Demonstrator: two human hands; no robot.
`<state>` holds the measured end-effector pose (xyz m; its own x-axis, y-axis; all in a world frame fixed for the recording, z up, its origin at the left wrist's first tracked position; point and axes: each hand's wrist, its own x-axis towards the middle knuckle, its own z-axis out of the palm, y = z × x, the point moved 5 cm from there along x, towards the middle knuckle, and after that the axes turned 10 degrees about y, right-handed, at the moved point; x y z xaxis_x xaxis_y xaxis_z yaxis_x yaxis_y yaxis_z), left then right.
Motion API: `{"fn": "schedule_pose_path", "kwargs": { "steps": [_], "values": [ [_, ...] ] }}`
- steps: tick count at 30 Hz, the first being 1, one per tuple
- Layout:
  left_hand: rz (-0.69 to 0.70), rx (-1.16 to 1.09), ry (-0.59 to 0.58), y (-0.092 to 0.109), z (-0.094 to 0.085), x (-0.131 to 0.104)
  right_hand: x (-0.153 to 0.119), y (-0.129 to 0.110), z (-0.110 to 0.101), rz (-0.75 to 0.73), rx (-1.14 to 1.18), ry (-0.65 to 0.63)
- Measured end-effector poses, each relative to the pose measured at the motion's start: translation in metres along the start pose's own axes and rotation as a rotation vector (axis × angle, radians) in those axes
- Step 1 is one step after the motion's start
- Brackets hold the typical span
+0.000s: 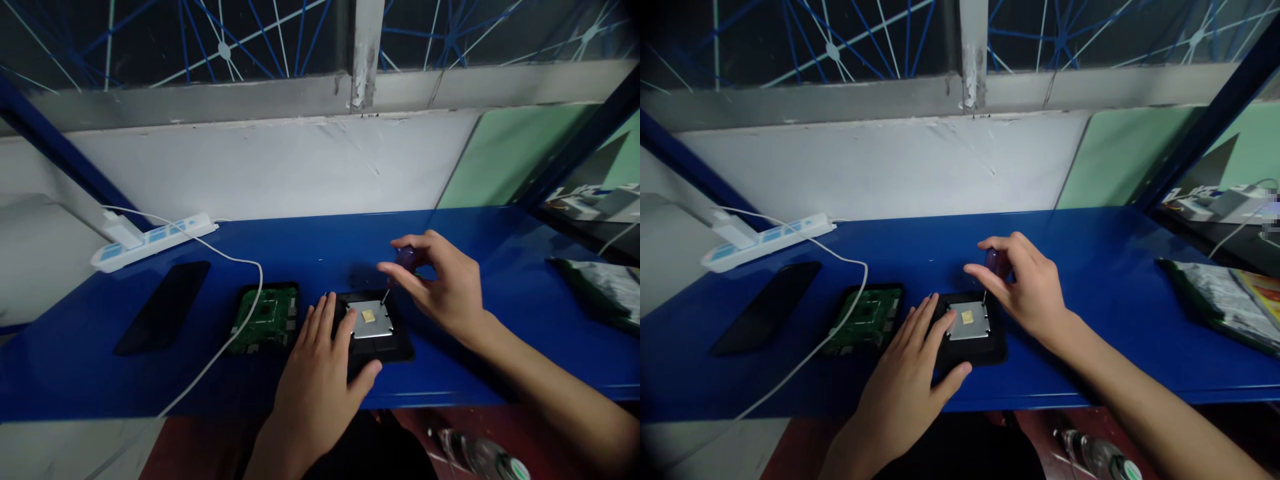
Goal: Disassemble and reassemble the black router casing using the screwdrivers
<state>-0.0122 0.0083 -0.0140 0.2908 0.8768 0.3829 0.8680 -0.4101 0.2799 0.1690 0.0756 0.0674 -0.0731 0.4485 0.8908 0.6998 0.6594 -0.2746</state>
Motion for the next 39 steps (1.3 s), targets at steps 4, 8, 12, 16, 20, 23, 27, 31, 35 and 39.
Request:
{"fn": "schedule_pose_path", "kwargs": {
  "steps": [4, 8, 12, 16, 20, 23, 27, 31, 35, 39],
  "values": [
    [-0.006, 0.005, -0.008, 0.000, 0.000, 0.000, -0.001, -0.003, 0.001, -0.013, -0.023, 0.015],
    [-0.016, 0.006, -0.010, -0.002, 0.001, -0.001, -0.003, 0.002, 0.005, 0.008, 0.080, -0.055],
    [-0.018, 0.007, -0.008, -0.003, 0.001, -0.001, -0.004, 0.012, 0.002, 0.091, 0.104, 0.027],
    [-0.015, 0.012, -0.015, -0.002, 0.000, -0.001, -0.008, 0.031, 0.004, 0.321, 0.144, 0.109],
    [-0.005, 0.011, -0.010, -0.001, 0.001, -0.001, -0.012, 0.039, 0.014, 0.398, 0.191, 0.048],
    [0.001, 0.006, -0.008, -0.001, 0.001, -0.002, -0.015, 0.041, 0.019, 0.415, 0.204, 0.015],
    [-0.006, -0.012, -0.006, -0.001, 0.000, -0.002, -0.019, 0.044, 0.023, 0.465, 0.169, -0.015],
    [-0.017, -0.034, -0.005, -0.001, -0.002, -0.001, -0.020, 0.047, 0.026, 0.484, 0.166, -0.030],
    [-0.023, -0.049, -0.011, -0.002, -0.001, -0.001, -0.020, 0.047, 0.026, 0.479, 0.141, -0.032],
    [-0.029, -0.069, -0.004, -0.003, 0.000, -0.003, -0.020, 0.048, 0.025, 0.500, 0.163, -0.001]
  ]
}}
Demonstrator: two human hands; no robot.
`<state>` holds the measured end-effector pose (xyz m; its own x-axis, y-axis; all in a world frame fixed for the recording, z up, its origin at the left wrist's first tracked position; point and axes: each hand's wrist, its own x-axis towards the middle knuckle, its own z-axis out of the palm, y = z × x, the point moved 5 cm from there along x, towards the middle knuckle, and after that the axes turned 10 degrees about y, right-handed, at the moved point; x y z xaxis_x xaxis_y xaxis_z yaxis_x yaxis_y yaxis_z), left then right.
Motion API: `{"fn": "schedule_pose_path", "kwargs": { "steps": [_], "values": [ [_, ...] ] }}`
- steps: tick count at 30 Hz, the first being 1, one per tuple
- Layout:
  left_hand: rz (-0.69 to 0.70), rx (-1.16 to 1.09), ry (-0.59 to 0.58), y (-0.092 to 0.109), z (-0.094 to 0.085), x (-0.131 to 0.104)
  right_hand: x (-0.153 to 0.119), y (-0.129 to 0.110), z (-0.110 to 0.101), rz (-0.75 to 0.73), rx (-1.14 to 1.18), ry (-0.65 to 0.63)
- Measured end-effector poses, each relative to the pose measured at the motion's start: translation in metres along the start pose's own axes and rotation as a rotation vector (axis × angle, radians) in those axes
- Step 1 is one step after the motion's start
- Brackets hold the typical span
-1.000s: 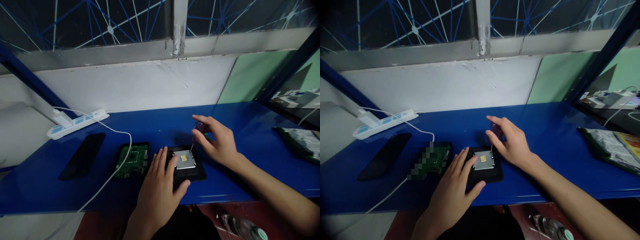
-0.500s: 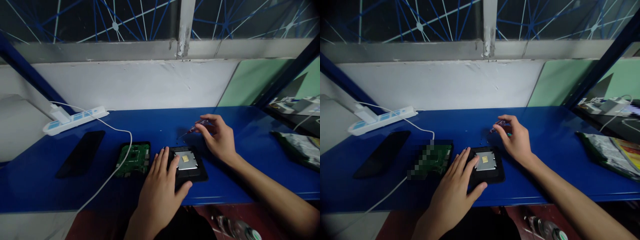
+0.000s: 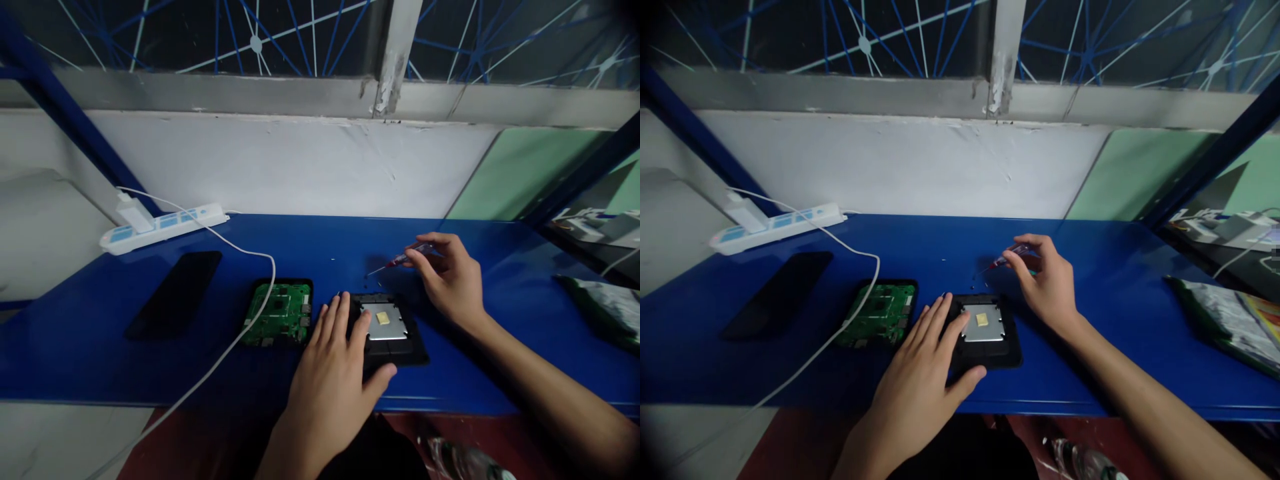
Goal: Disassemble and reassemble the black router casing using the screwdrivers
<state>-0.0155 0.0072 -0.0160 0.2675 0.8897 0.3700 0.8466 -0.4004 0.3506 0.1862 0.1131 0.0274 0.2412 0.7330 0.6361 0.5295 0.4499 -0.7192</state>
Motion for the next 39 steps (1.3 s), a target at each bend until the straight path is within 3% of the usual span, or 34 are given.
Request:
{"fn": "schedule_pose_path", "kwargs": {
  "steps": [7, 13, 22, 30, 39],
  "values": [
    [-0.017, 0.002, -0.021, 0.001, -0.003, 0.000, 0.006, -0.003, -0.009, 0.057, 0.094, 0.051],
    [0.005, 0.004, 0.020, 0.002, -0.006, -0.001, 0.000, 0.001, -0.029, 0.155, 0.228, 0.054],
    [0.077, -0.064, 0.119, 0.029, -0.018, 0.012, -0.033, 0.014, -0.060, 0.384, 0.323, 0.076],
    [-0.013, -0.161, 0.104, 0.028, -0.002, 0.014, -0.040, 0.015, -0.067, 0.432, 0.310, 0.072],
    [-0.002, -0.157, 0.068, 0.027, -0.001, 0.013, -0.043, 0.019, -0.066, 0.433, 0.330, 0.036]
  ]
}}
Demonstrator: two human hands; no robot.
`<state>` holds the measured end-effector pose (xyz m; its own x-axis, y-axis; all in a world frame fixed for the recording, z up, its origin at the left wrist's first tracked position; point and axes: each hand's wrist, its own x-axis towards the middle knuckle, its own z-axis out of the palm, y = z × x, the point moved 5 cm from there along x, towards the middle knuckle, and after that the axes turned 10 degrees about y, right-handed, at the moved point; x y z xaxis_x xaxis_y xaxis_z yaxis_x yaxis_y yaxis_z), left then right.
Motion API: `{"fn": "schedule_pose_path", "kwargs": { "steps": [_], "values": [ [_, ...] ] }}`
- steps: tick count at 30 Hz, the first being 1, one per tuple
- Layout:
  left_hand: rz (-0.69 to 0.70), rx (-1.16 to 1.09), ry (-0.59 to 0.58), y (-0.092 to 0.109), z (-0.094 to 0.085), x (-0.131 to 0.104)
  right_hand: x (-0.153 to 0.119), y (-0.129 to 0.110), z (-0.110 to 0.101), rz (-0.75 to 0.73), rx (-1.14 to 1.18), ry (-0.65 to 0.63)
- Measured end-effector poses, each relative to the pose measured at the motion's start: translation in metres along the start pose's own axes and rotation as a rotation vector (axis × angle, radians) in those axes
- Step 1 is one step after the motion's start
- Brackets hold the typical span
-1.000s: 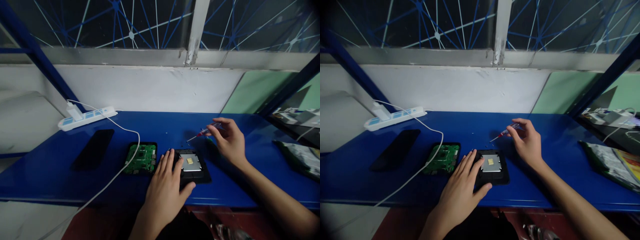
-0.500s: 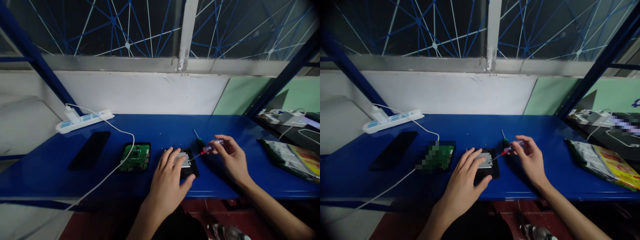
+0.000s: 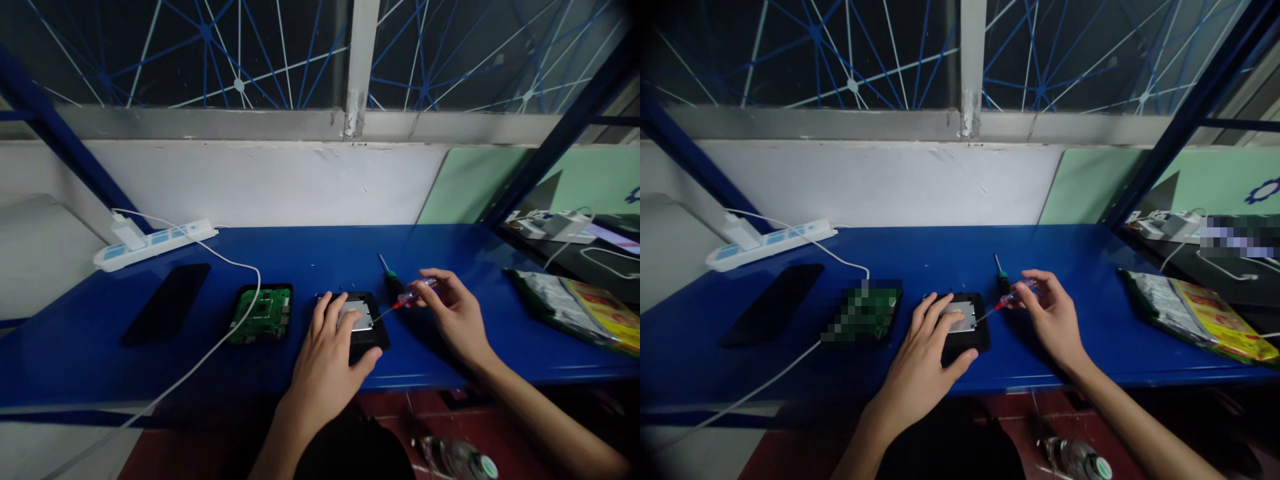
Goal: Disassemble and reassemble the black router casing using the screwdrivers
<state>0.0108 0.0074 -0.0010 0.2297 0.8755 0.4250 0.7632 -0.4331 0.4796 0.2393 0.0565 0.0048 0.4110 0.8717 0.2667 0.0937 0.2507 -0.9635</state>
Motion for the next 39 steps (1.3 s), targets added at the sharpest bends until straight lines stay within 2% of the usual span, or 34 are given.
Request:
{"fn": "schedule_pose_path", "kwargs": {
  "steps": [13, 26, 39],
  "values": [
    [0.011, -0.013, -0.055, 0.005, -0.002, 0.000, 0.001, 0.003, -0.002, -0.023, -0.008, 0.009],
    [0.060, 0.057, -0.040, 0.007, -0.001, 0.000, -0.001, -0.003, -0.005, -0.077, -0.084, 0.035],
    [0.044, 0.033, -0.013, 0.006, -0.002, 0.000, -0.003, -0.010, -0.002, -0.090, -0.039, 0.057]
  ]
}}
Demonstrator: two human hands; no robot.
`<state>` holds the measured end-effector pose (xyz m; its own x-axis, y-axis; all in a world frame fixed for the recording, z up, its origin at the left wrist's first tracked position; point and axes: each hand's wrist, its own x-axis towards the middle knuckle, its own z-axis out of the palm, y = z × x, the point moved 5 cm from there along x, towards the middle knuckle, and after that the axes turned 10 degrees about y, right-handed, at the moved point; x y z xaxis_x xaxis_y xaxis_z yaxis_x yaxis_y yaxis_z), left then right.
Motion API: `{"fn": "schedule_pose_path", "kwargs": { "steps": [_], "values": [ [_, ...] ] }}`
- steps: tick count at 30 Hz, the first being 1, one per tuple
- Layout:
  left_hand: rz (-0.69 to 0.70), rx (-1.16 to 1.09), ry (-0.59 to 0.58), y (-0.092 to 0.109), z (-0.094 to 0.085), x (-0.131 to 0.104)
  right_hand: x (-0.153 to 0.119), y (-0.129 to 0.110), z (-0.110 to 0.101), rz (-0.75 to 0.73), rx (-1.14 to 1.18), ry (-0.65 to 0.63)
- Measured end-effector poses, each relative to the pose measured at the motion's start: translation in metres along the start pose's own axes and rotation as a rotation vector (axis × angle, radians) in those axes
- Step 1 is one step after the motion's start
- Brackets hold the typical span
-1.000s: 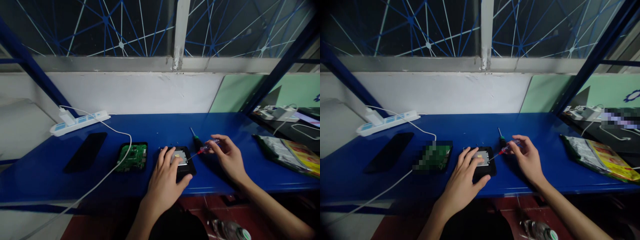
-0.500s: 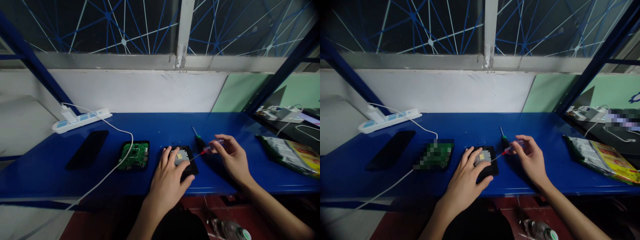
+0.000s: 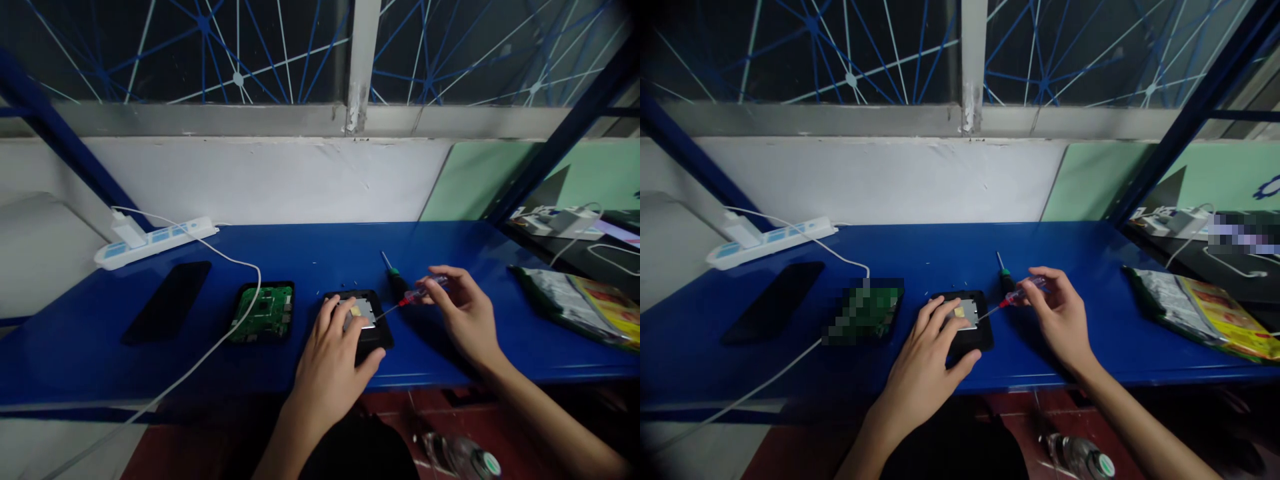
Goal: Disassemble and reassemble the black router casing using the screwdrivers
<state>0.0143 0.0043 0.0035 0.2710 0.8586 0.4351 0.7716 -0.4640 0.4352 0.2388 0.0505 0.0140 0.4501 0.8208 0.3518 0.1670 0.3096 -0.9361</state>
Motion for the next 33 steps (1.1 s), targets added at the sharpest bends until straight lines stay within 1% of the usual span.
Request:
{"fn": "schedule_pose_path", "kwargs": {
  "steps": [13, 16, 19, 23, 25, 28, 33],
  "values": [
    [-0.006, -0.010, -0.018, 0.001, 0.000, 0.000, -0.001, -0.001, 0.000, -0.061, -0.049, -0.009],
    [-0.003, -0.012, -0.017, 0.000, 0.001, 0.000, 0.001, -0.003, 0.002, -0.110, -0.087, -0.044],
    [-0.002, -0.011, -0.016, -0.001, 0.001, -0.001, 0.004, -0.011, 0.011, -0.189, -0.164, -0.151],
    [-0.014, -0.009, -0.030, -0.001, 0.001, 0.000, 0.009, -0.029, 0.026, -0.304, -0.252, -0.287],
    [-0.016, -0.013, -0.026, 0.000, 0.001, 0.000, 0.015, -0.038, 0.033, -0.359, -0.277, -0.308],
    [-0.011, -0.022, -0.017, 0.002, 0.000, 0.000, 0.023, -0.045, 0.046, -0.458, -0.283, -0.298],
    [-0.015, -0.021, -0.008, 0.002, 0.001, 0.000, 0.026, -0.040, 0.069, -0.569, -0.223, -0.301]
  ]
}}
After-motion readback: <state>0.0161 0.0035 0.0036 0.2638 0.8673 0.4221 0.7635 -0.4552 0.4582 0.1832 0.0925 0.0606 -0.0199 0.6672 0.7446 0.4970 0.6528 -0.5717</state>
